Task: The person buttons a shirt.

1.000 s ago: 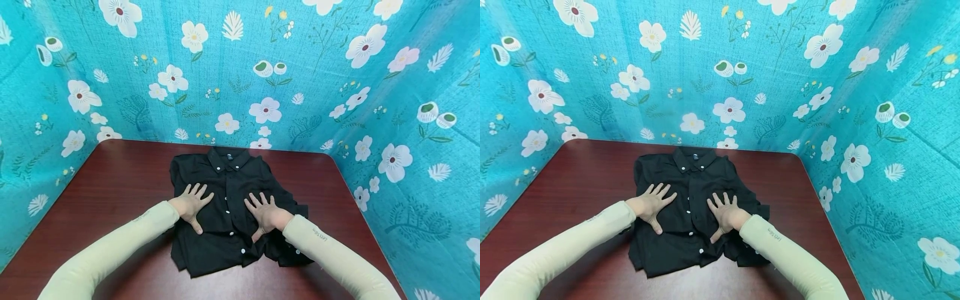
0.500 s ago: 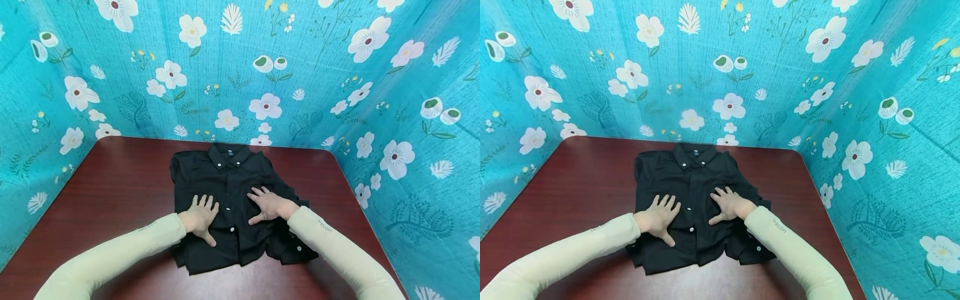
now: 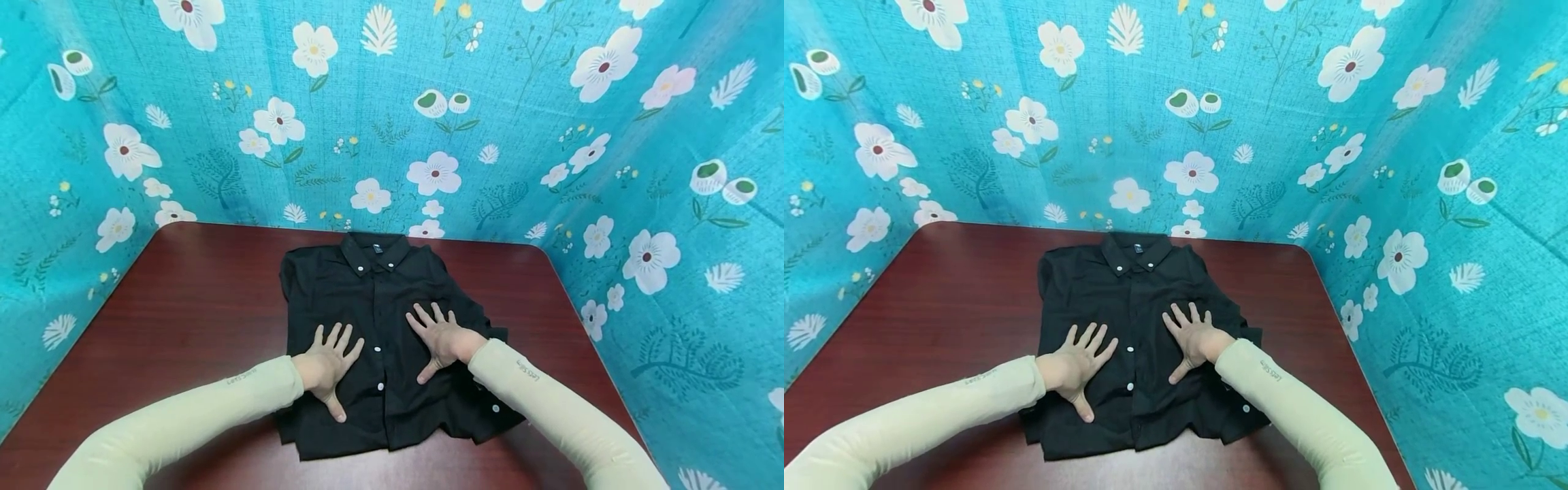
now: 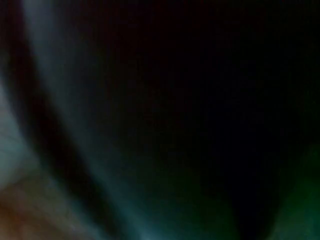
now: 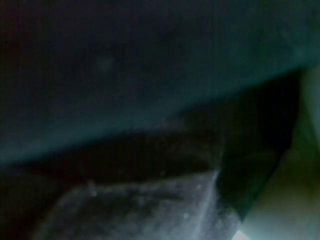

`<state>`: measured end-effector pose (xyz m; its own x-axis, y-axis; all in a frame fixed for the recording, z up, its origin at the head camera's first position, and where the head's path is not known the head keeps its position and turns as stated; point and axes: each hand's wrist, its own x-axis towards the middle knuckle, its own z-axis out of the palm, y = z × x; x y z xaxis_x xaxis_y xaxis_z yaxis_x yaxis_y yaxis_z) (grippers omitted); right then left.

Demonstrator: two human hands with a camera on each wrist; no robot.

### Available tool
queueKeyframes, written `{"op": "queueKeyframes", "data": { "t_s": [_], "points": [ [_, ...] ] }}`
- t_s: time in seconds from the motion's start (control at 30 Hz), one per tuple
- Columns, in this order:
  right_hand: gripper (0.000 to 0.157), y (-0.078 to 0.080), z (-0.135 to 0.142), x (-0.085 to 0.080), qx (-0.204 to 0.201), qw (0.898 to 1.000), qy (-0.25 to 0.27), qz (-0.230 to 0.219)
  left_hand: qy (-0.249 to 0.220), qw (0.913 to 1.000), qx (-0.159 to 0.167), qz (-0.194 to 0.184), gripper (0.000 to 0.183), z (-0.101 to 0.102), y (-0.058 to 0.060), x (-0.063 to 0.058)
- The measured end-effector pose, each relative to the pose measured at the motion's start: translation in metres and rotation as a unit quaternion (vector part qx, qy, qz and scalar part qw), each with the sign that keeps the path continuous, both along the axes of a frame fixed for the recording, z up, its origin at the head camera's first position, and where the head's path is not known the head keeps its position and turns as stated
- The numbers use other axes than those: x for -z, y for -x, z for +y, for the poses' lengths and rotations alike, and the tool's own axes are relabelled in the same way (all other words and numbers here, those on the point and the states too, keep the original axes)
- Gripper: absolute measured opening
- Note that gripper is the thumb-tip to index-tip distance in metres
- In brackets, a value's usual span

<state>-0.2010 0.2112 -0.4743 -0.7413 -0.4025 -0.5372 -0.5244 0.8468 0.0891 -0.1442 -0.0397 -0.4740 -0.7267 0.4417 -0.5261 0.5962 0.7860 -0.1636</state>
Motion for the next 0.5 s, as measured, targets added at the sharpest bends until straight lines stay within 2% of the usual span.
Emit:
{"op": "queueKeyframes", "data": {
  "t_s": [0.07, 0.13, 0.27, 0.4, 0.5],
  "points": [
    [0.131, 0.000, 0.001, -0.002, 0.004, 1.000, 0.014, -0.006, -0.035, 0.9994, 0.002, -0.007, 0.132, -0.004, 0.003, -0.003],
    [0.121, 0.002, 0.001, -0.004, 0.008, 0.999, 0.037, -0.009, -0.087, 0.9962, 0.004, -0.004, 0.120, -0.010, 0.011, -0.005],
    [0.085, 0.016, -0.005, -0.012, -0.001, 0.996, 0.083, 0.010, -0.195, 0.9807, 0.000, 0.012, 0.094, -0.023, 0.040, -0.014],
    [0.049, 0.036, -0.015, -0.021, -0.001, 0.991, 0.108, 0.076, -0.226, 0.9737, -0.020, 0.017, 0.085, -0.028, 0.073, -0.021],
    [0.044, 0.049, -0.021, -0.024, 0.005, 0.986, 0.116, 0.122, -0.203, 0.9786, -0.031, -0.003, 0.089, -0.028, 0.092, -0.020]
  ]
}}
